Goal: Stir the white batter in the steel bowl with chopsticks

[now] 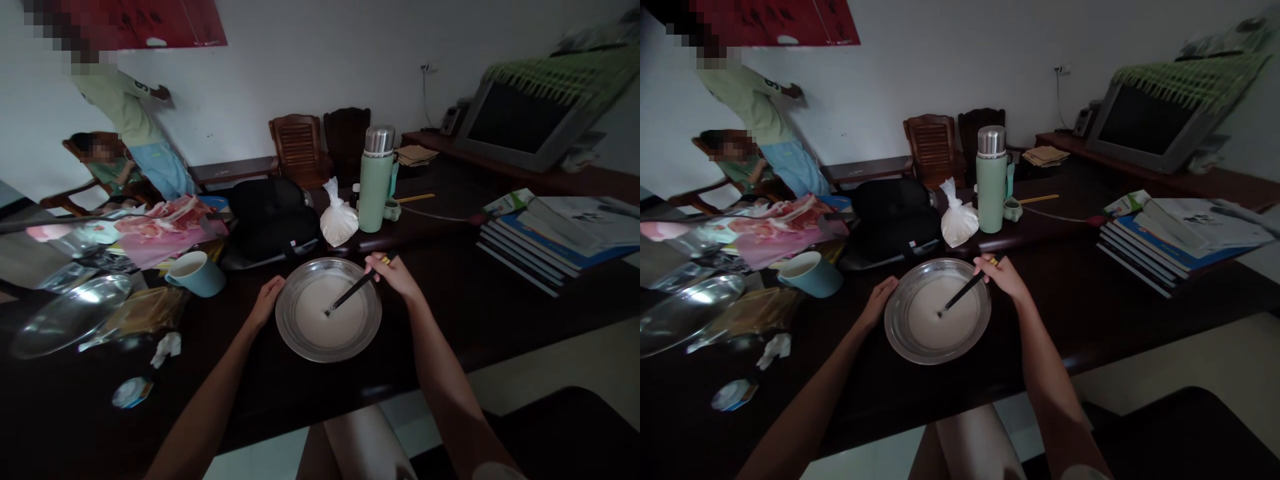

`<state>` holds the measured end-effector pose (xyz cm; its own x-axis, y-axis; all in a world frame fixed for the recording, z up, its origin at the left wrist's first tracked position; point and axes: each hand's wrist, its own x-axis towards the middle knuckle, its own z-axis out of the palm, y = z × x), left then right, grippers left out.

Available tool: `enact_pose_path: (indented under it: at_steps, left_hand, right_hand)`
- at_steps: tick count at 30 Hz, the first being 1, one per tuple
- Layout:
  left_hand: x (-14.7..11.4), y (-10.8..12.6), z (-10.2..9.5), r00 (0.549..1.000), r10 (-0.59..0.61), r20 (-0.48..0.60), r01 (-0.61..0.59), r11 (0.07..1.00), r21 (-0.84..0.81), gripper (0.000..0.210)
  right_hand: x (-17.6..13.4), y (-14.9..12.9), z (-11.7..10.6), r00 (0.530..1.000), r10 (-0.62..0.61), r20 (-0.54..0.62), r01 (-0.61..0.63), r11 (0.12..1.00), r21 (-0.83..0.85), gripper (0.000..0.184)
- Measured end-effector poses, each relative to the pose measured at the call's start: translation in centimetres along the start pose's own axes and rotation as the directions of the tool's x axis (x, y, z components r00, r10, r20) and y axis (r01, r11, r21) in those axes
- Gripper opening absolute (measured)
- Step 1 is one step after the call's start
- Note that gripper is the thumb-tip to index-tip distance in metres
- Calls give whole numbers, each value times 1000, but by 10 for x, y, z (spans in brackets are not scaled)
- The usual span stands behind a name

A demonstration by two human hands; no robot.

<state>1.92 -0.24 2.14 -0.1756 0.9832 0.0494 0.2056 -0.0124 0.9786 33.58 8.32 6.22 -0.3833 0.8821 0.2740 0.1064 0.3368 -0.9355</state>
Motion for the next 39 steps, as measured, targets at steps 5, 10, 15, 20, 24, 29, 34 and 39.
enact_pose_path:
  at_steps: [5,10,15,20,24,29,34,39]
  left_hand:
    - [1,0,0,1000,2,-5,-2,1000,-1,53]
    - [2,0,1,1000,1,-3,-1,1000,-2,54]
    - [1,1,1,1000,15,-8,-15,1000,-3,52]
    - [1,2,1,1000,10,-1,-10,1000,-1,54]
    - [1,2,1,1000,7,-3,-7,1000,-1,55]
    - [2,1,1,1000,13,-9,-12,1000,18,55]
    - [2,0,1,1000,6,-6,-6,1000,-1,56]
    - [1,0,0,1000,16,2,-16,1000,9,54]
  right_hand:
    - [1,0,-1,995,-17,-94,14,1000,-24,54]
    - [0,-3,-5,995,16,-102,-17,1000,-1,61]
    - [0,-4,4,1000,-19,11,19,1000,-19,54]
    - [0,-3,-4,991,15,-130,-15,1000,-1,55]
    - [0,-3,2,1000,9,15,-9,1000,1,54]
    - [0,-3,-1,995,-8,-103,9,1000,3,54]
    - [0,-4,0,1000,3,-25,-3,1000,-2,57]
    - [1,-2,1,998,-14,-57,13,1000,-19,54]
